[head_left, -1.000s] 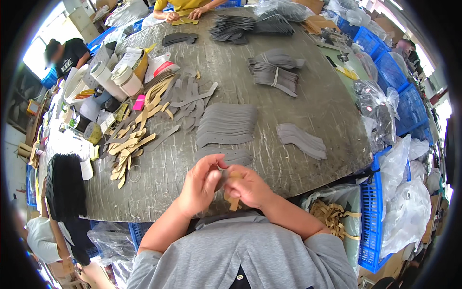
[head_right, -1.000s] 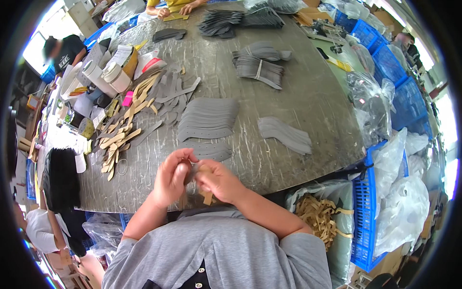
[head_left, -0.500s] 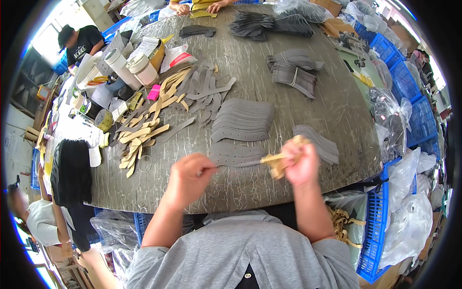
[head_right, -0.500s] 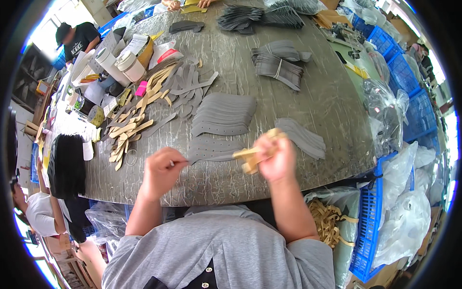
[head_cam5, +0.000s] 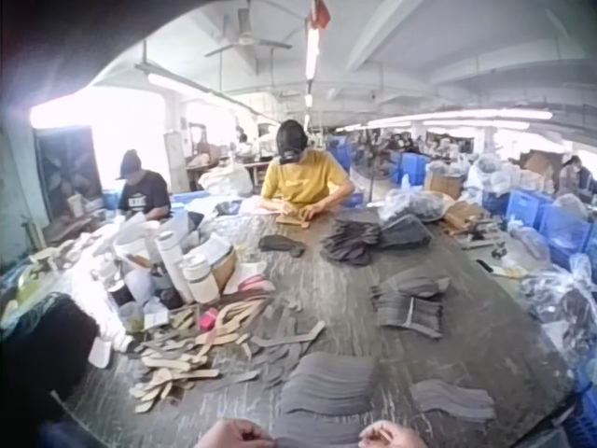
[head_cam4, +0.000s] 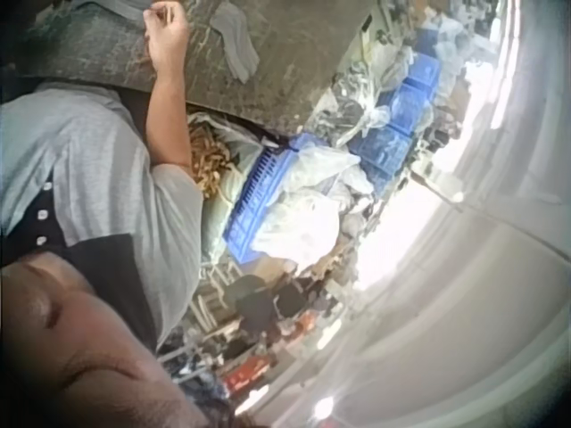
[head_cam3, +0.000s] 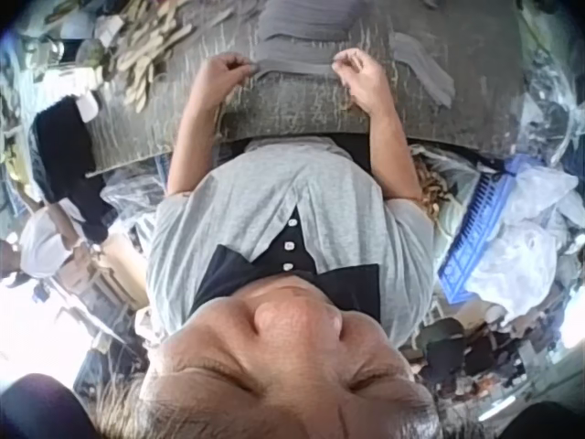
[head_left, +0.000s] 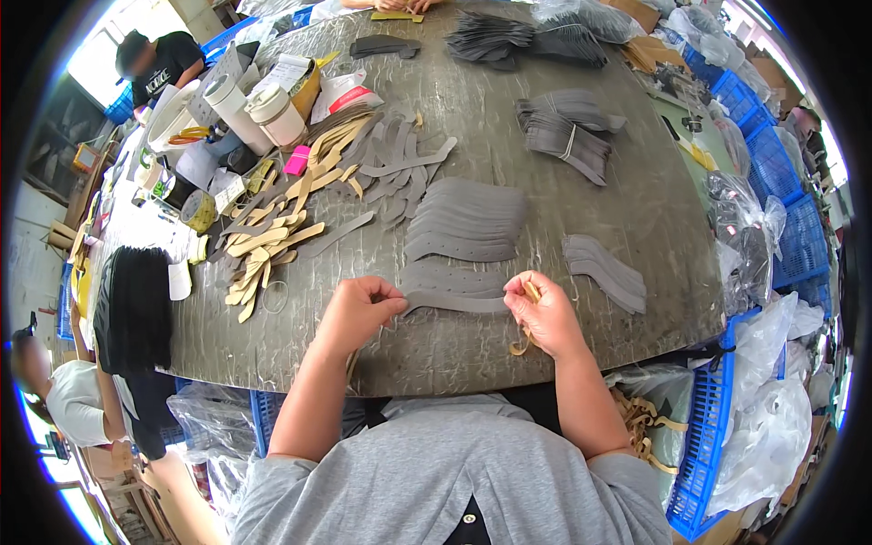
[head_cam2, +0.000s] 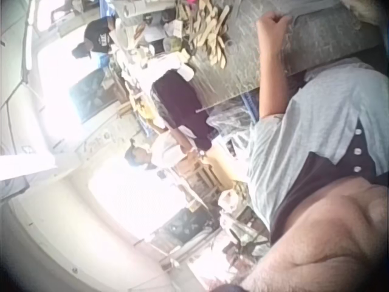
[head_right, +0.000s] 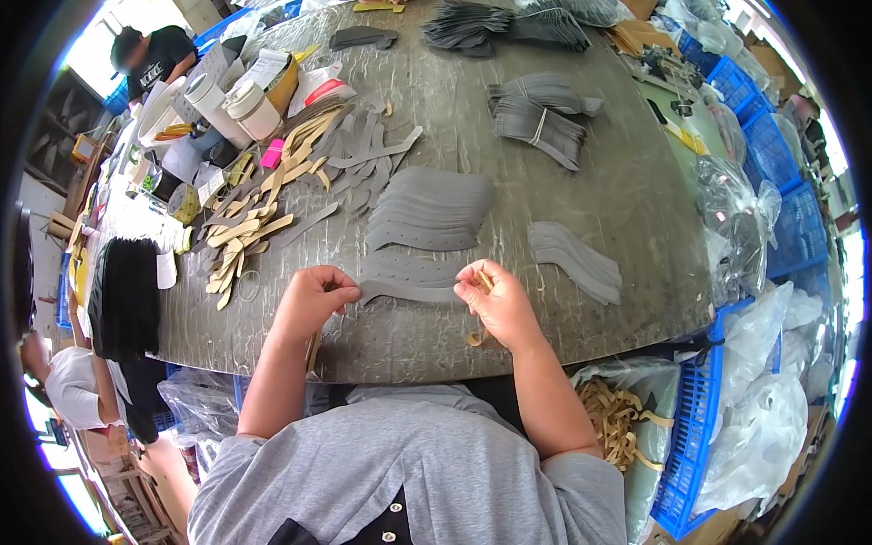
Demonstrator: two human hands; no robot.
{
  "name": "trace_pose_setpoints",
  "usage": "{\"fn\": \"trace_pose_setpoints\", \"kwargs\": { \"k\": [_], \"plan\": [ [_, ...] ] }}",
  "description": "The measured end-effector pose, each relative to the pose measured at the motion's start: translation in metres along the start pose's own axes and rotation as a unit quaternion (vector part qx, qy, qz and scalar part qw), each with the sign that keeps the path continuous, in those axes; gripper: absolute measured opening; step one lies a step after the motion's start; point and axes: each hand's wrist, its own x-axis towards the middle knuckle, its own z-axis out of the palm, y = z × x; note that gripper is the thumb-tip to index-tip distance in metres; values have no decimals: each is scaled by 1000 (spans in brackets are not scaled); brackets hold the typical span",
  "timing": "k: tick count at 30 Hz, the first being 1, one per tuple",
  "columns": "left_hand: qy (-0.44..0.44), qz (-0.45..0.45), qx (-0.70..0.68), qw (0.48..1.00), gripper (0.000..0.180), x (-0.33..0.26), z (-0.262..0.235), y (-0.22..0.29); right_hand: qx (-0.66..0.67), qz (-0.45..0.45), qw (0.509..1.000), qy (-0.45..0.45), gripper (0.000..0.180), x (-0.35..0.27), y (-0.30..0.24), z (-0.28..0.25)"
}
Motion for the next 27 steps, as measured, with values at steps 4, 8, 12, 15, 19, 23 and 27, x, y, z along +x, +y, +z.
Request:
{"fn": "trace_pose_setpoints", "kwargs": {
  "k": [4,8,12,15,19,23,27],
  "plan": [
    [3,-24,84,996,11,11,4,-5,-77,-26,996,40,11,13,22,4],
    [21,-31,141,989,15,22,8,-19,-174,-77,978,86,14,20,31,12],
    [18,-31,180,983,17,24,9,-20,-199,-56,975,87,15,21,30,15],
    [14,-30,184,982,17,25,8,-21,-207,-48,973,89,14,21,29,16],
    [18,-14,199,980,18,24,9,-20,-205,-25,975,87,14,19,21,18],
    [25,-12,211,977,18,22,10,-16,-206,-26,974,91,14,20,22,18],
    [22,-15,210,977,19,20,11,-14,-238,-47,965,97,14,20,24,19]
  ]
}}
